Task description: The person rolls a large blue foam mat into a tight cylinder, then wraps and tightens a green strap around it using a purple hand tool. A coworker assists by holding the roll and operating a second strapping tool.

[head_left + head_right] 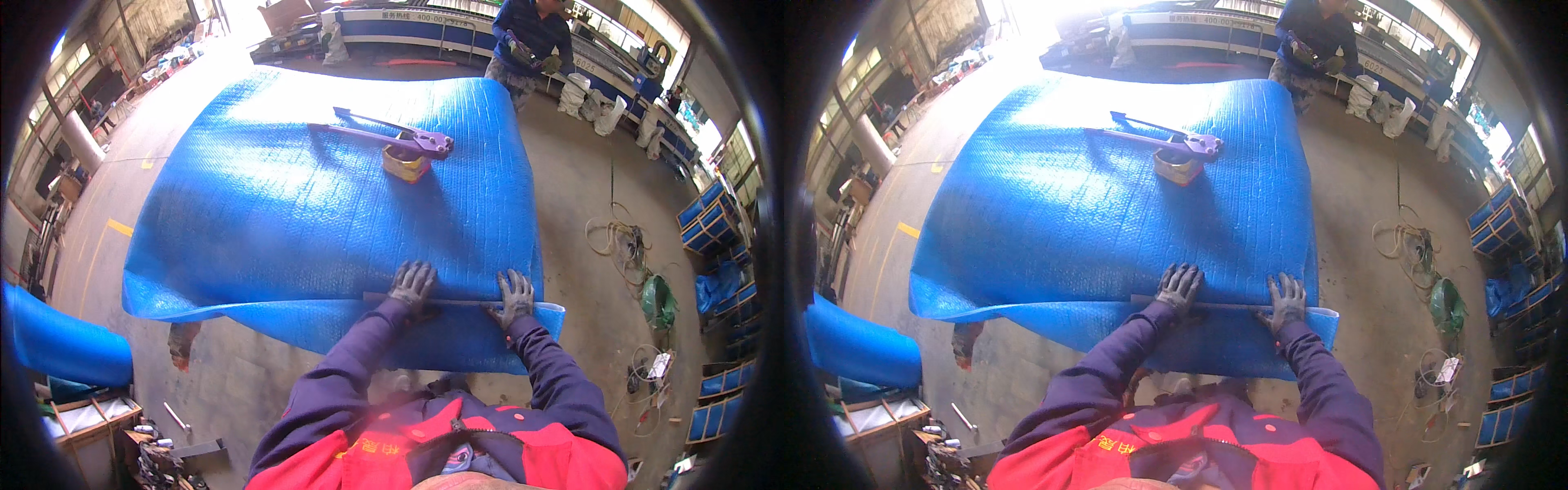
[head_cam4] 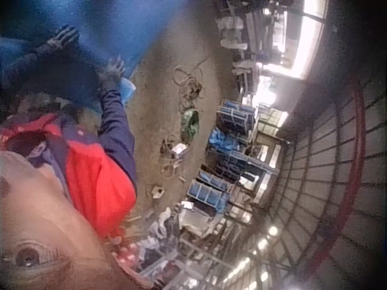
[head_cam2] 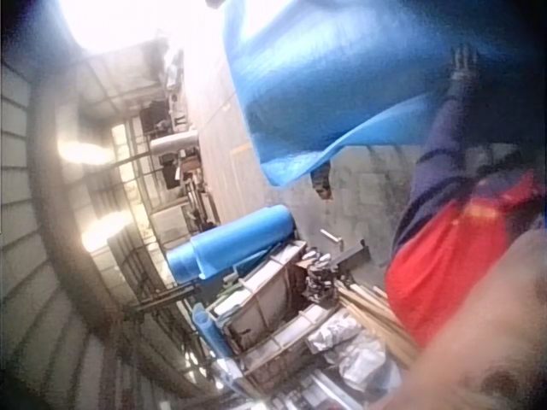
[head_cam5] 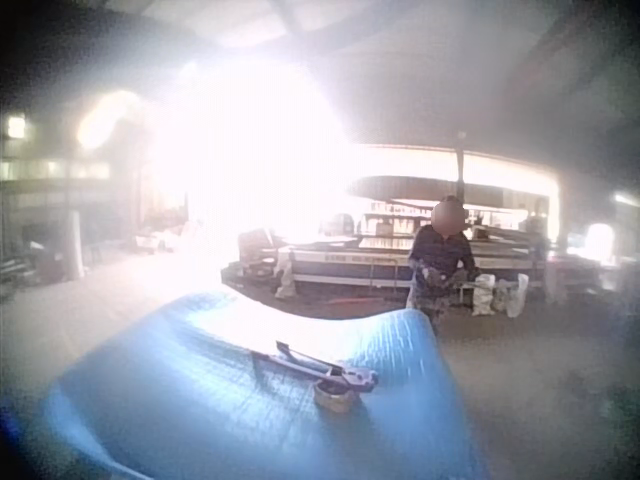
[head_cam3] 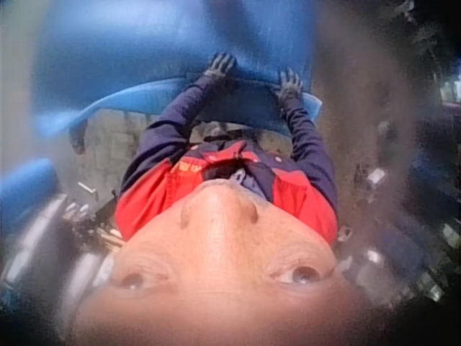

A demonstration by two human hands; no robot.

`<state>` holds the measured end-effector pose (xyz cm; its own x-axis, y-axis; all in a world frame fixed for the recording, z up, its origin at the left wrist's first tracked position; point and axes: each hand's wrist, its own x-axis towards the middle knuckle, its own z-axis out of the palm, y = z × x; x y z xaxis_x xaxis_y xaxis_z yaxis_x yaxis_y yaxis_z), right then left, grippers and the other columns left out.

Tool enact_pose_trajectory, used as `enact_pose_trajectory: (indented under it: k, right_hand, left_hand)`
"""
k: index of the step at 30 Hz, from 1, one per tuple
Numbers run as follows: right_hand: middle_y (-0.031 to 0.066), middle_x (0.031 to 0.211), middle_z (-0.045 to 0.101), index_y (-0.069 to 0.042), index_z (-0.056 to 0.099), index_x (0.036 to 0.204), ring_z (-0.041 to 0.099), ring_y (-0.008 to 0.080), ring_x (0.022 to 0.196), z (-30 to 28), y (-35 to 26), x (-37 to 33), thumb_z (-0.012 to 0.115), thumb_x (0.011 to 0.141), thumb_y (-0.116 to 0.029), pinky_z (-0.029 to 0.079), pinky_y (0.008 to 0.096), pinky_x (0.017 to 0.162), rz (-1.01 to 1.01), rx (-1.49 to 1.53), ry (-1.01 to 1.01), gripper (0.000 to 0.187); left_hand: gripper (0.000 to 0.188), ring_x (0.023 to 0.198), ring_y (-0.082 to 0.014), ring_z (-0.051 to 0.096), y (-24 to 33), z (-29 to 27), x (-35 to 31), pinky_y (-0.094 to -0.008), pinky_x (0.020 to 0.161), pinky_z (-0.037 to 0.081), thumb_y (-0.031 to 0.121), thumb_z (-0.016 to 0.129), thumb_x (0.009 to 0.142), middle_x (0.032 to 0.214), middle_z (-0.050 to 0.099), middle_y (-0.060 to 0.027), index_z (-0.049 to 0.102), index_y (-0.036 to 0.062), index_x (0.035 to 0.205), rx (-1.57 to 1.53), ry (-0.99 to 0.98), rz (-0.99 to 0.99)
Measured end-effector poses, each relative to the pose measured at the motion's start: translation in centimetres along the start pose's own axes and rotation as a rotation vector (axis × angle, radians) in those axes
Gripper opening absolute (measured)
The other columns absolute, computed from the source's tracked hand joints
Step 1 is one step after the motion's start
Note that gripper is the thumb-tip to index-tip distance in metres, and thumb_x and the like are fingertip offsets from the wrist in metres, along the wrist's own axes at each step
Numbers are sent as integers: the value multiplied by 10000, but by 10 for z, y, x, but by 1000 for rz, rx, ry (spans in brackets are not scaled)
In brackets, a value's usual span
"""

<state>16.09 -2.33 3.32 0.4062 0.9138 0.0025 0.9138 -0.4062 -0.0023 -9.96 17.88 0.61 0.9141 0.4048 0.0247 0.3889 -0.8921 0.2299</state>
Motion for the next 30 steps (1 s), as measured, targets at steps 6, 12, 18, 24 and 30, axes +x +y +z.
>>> enact_pose_trajectory:
  k: [6, 12, 18, 24, 30]
  right_hand:
    - [158, 1619, 328, -168, 380, 1585, 250, 391, 1519, -1, 0, 0, 782, 794, -600, 179, 567, 1247, -24, 3, 22, 986]
    - [160, 1625, 319, -176, 375, 1590, 262, 394, 1512, -1, 2, -1, 761, 812, -609, 207, 566, 1232, -41, 30, 70, 971]
    - [179, 1620, 333, -177, 373, 1597, 271, 401, 1509, -4, 2, -1, 706, 827, -686, 196, 567, 1236, -22, -18, -2, 981]
    - [187, 1626, 326, -173, 366, 1601, 265, 410, 1513, -6, 2, -3, 680, 826, -722, 189, 574, 1237, -35, 0, 11, 1000]
    - [184, 1618, 332, -173, 367, 1601, 277, 411, 1502, -1, 3, -2, 691, 824, -706, 205, 572, 1230, -38, -6, 30, 995]
  left_hand:
    - [1152, 1583, -377, 107, -1, 7, 1, -579, 1279, -13, 750, 640, 817, 1695, 191, -172, 191, 75, 1635, 16, 17, -19]
    - [1199, 1564, -405, 162, -7, 17, 2, -603, 1271, 31, 713, 730, 762, 1673, 239, -188, 204, 71, 1629, 119, 85, 36]
    - [1220, 1553, -423, 184, -4, 17, 1, -617, 1267, 48, 720, 749, 734, 1664, 249, -199, 238, 43, 1611, 66, 212, 72]
    - [1185, 1546, -436, 186, -1, 13, 1, -622, 1267, 50, 687, 767, 733, 1650, 270, -198, 271, 41, 1593, 9, 222, 66]
    - [1187, 1551, -429, 177, 1, 7, 0, -615, 1269, 37, 678, 762, 751, 1654, 259, -195, 234, 47, 1607, 46, 151, 40]
